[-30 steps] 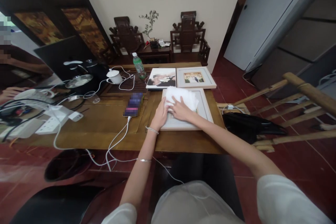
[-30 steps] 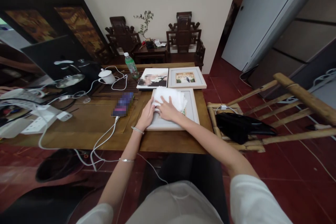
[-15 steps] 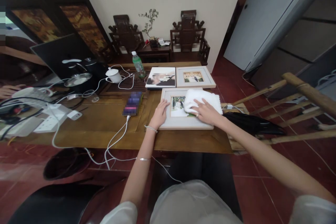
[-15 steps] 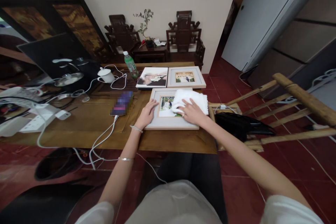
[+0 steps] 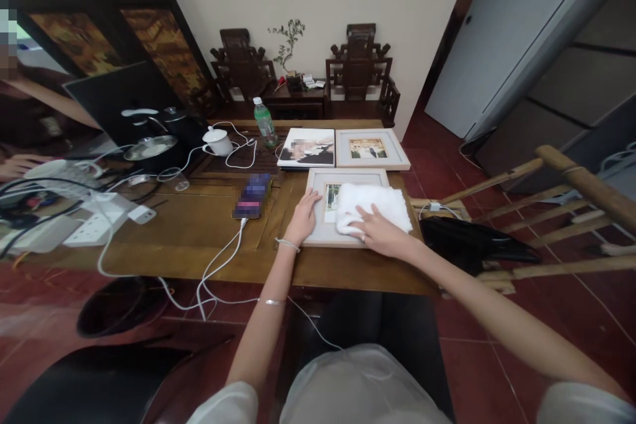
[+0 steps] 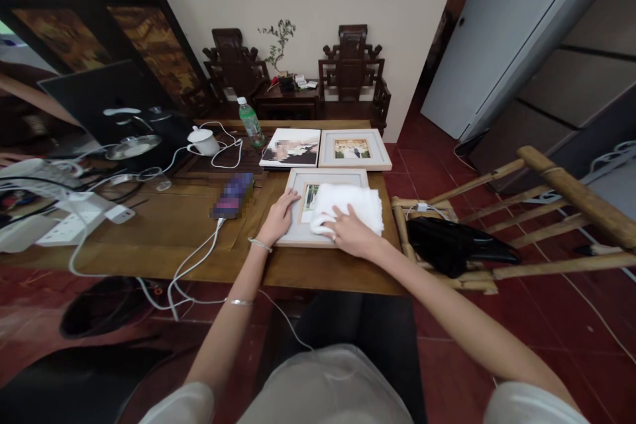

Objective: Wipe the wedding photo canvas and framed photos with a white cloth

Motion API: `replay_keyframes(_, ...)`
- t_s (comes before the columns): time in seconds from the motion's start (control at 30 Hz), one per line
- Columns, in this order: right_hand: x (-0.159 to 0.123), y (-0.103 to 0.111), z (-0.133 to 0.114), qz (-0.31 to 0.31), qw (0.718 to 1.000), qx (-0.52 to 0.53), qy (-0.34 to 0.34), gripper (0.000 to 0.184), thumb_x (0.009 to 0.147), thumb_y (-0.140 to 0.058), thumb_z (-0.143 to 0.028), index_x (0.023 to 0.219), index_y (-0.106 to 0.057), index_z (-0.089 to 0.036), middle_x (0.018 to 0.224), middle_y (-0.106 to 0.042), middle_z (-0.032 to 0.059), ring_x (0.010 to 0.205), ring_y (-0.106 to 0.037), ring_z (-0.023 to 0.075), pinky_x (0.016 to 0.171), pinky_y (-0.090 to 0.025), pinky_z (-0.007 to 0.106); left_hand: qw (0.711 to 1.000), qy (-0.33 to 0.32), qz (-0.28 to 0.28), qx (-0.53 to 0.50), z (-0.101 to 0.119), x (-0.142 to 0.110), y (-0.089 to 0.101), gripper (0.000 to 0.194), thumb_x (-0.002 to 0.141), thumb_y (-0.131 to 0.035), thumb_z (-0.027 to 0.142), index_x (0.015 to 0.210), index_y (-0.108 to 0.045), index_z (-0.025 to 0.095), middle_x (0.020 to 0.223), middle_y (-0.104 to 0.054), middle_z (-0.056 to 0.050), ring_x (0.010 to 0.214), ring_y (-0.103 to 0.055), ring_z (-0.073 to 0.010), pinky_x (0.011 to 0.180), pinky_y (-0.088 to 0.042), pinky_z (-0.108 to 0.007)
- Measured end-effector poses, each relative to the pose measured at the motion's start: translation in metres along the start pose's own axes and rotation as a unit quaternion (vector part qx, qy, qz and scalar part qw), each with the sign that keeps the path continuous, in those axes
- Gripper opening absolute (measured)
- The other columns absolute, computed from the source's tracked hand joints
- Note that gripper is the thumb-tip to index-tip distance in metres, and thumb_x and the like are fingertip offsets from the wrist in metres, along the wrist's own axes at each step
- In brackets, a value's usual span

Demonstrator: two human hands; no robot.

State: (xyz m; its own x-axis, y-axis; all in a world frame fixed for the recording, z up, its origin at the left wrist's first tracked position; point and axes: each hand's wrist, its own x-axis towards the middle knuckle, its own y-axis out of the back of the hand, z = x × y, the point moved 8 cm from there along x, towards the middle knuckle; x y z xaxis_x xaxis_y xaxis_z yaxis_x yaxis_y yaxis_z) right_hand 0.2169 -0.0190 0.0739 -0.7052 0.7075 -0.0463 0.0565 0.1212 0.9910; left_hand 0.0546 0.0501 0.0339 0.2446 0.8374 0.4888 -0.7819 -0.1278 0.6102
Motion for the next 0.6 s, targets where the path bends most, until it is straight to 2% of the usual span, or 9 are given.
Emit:
replay_keyframes(0.07, -0.019, 0.000, -0.020, -0.041, 0.998, 0.053, 0.014, 0.038, 0.089, -0.038, -0.012, 0.123, -0.056, -0.016, 0.133, -0.054, 0.0167, 0.136, -0.033, 0.0276, 0.107, -0.028, 0.050, 1.000, 0.000, -0.001, -0.003, 0.001, 0.000, 0.000, 0.042, 0.083, -0.037, 0.001, 0.115, -0.059, 0.016, 0.131, -0.058, -0.012, 0.136, -0.038, -0.0225, 0.114, -0.032, -0.048)
replay_keyframes(0.13, -0.032, 0.000, -0.034, -0.066, 0.994, 0.082, 0.025, 0.042, 0.087, -0.038, -0.010, 0.125, -0.055, -0.018, 0.133, -0.054, 0.0141, 0.137, -0.032, 0.0253, 0.108, -0.030, 0.047, 1.000, 0.000, -0.002, -0.007, 0.001, 0.000, 0.000, 0.043, 0.082, -0.037, 0.000, 0.116, -0.059, 0.016, 0.131, -0.058, -0.012, 0.136, -0.038, -0.0223, 0.114, -0.032, -0.048)
replay_keyframes(0.23, -0.031, -0.002, -0.038, -0.063, 0.994, 0.084, 0.042, 0.044, 0.086, -0.037, -0.007, 0.125, -0.055, -0.020, 0.131, -0.056, 0.0098, 0.140, -0.025, 0.0231, 0.111, -0.027, 0.047, 1.000, 0.000, -0.006, -0.006, 0.001, -0.001, 0.001, 0.043, 0.082, -0.037, 0.000, 0.116, -0.059, 0.015, 0.132, -0.057, -0.012, 0.136, -0.038, -0.0225, 0.114, -0.031, -0.048)
replay_keyframes(0.33, -0.013, -0.005, -0.012, -0.032, 0.998, 0.051, 0.019, 0.045, 0.087, -0.037, -0.007, 0.127, -0.054, -0.018, 0.133, -0.055, 0.0107, 0.141, -0.023, 0.0222, 0.113, -0.023, 0.047, 1.000, -0.001, -0.017, -0.002, 0.002, -0.001, 0.001, 0.039, 0.085, -0.037, 0.003, 0.115, -0.059, 0.013, 0.132, -0.057, -0.015, 0.137, -0.037, -0.0237, 0.113, -0.031, -0.049)
replay_keyframes(0.47, 0.022, 0.007, 0.045, 0.008, 0.999, -0.028, -0.038, 0.049, 0.083, -0.042, -0.006, 0.130, -0.053, -0.017, 0.143, -0.045, 0.0144, 0.138, -0.029, 0.0256, 0.113, -0.021, 0.049, 1.000, -0.003, -0.027, -0.010, 0.003, 0.000, 0.001, 0.038, 0.086, -0.037, 0.005, 0.116, -0.060, 0.014, 0.131, -0.058, -0.014, 0.137, -0.037, -0.0232, 0.113, -0.031, -0.048)
replay_keyframes(0.53, 0.038, 0.020, 0.070, 0.024, 0.996, -0.046, -0.066, 0.057, 0.079, -0.040, 0.000, 0.133, -0.049, -0.015, 0.150, -0.034, 0.0147, 0.138, -0.028, 0.0304, 0.111, -0.022, 0.055, 1.000, -0.001, -0.024, -0.015, 0.003, 0.000, 0.002, 0.039, 0.086, -0.038, 0.005, 0.116, -0.060, 0.016, 0.130, -0.059, -0.012, 0.136, -0.038, -0.0224, 0.114, -0.031, -0.047)
replay_keyframes(0.6, 0.050, 0.031, 0.088, 0.044, 0.993, -0.059, -0.094, 0.068, 0.073, -0.037, 0.006, 0.136, -0.046, -0.016, 0.155, -0.021, 0.0112, 0.141, -0.016, 0.0362, 0.107, -0.018, 0.065, 1.000, 0.002, -0.023, -0.016, 0.002, -0.001, 0.002, 0.039, 0.085, -0.039, 0.005, 0.116, -0.060, 0.016, 0.131, -0.058, -0.012, 0.136, -0.038, -0.0222, 0.114, -0.031, -0.047)
